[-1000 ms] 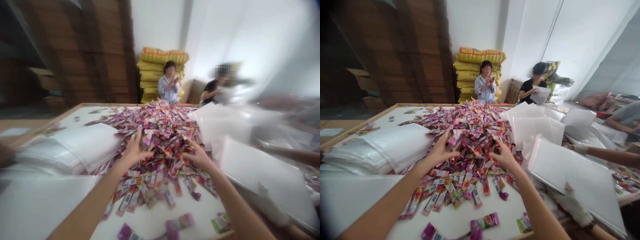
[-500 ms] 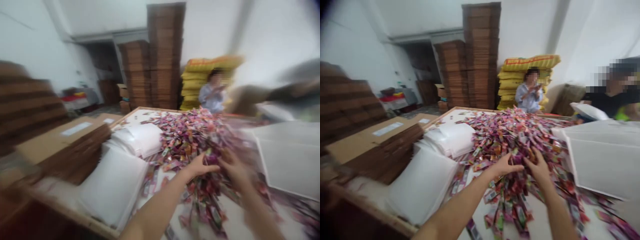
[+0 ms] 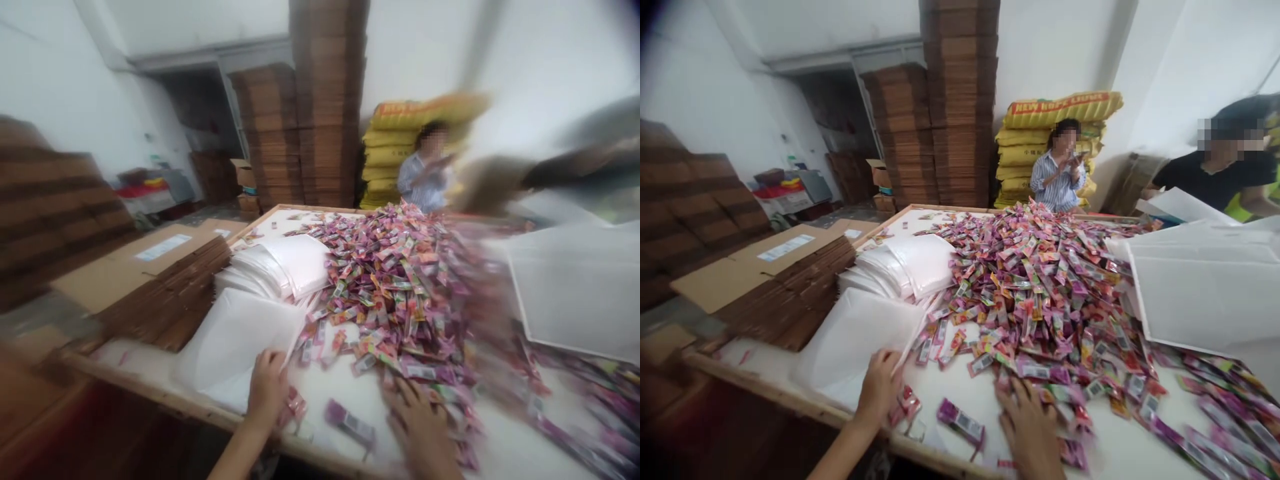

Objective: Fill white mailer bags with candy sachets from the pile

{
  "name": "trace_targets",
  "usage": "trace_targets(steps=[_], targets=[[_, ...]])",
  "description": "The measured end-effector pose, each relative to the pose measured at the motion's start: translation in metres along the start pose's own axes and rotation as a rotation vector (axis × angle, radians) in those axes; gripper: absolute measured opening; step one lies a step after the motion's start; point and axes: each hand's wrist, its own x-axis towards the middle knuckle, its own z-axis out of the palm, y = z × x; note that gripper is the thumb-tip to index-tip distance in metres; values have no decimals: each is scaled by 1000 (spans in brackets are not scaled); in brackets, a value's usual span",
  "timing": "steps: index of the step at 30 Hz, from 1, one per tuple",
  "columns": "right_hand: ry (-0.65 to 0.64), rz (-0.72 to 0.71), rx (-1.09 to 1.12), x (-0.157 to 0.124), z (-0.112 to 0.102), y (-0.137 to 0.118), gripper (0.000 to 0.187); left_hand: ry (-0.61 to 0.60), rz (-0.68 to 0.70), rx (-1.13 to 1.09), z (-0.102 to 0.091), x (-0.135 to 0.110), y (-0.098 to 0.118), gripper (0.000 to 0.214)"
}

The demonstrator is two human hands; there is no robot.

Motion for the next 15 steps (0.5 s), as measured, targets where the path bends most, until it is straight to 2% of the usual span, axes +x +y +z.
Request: trace_targets(steps=[2,4,6,9,10,12,13,15], targets=[[79,150,-28,3,-16,11,44,-10,54,-51,5,-6,19,27],[163,191,133,3,-32,17,37,-34,149,-155,12,-14,51,31],[208,180,514,2,-39,6,35,-52,246,-258,21,-24,88,40],[96,197,1222,7,-32,-29,54,-159,378,-405,36,-43,135,44],[93,219,1360,12,-26,-40,55,-235,415,-465,41,-48,144,41],[153,310,1486,23,-16,-54,45,-346,440,-555,47,-51,150,34],[185,354,1521,27,-11,-57,39,-349,423,-546,50,-50,149,32],[183,383,1600,30,-4,-58,33,-263,348,-418,55,-44,138,27]])
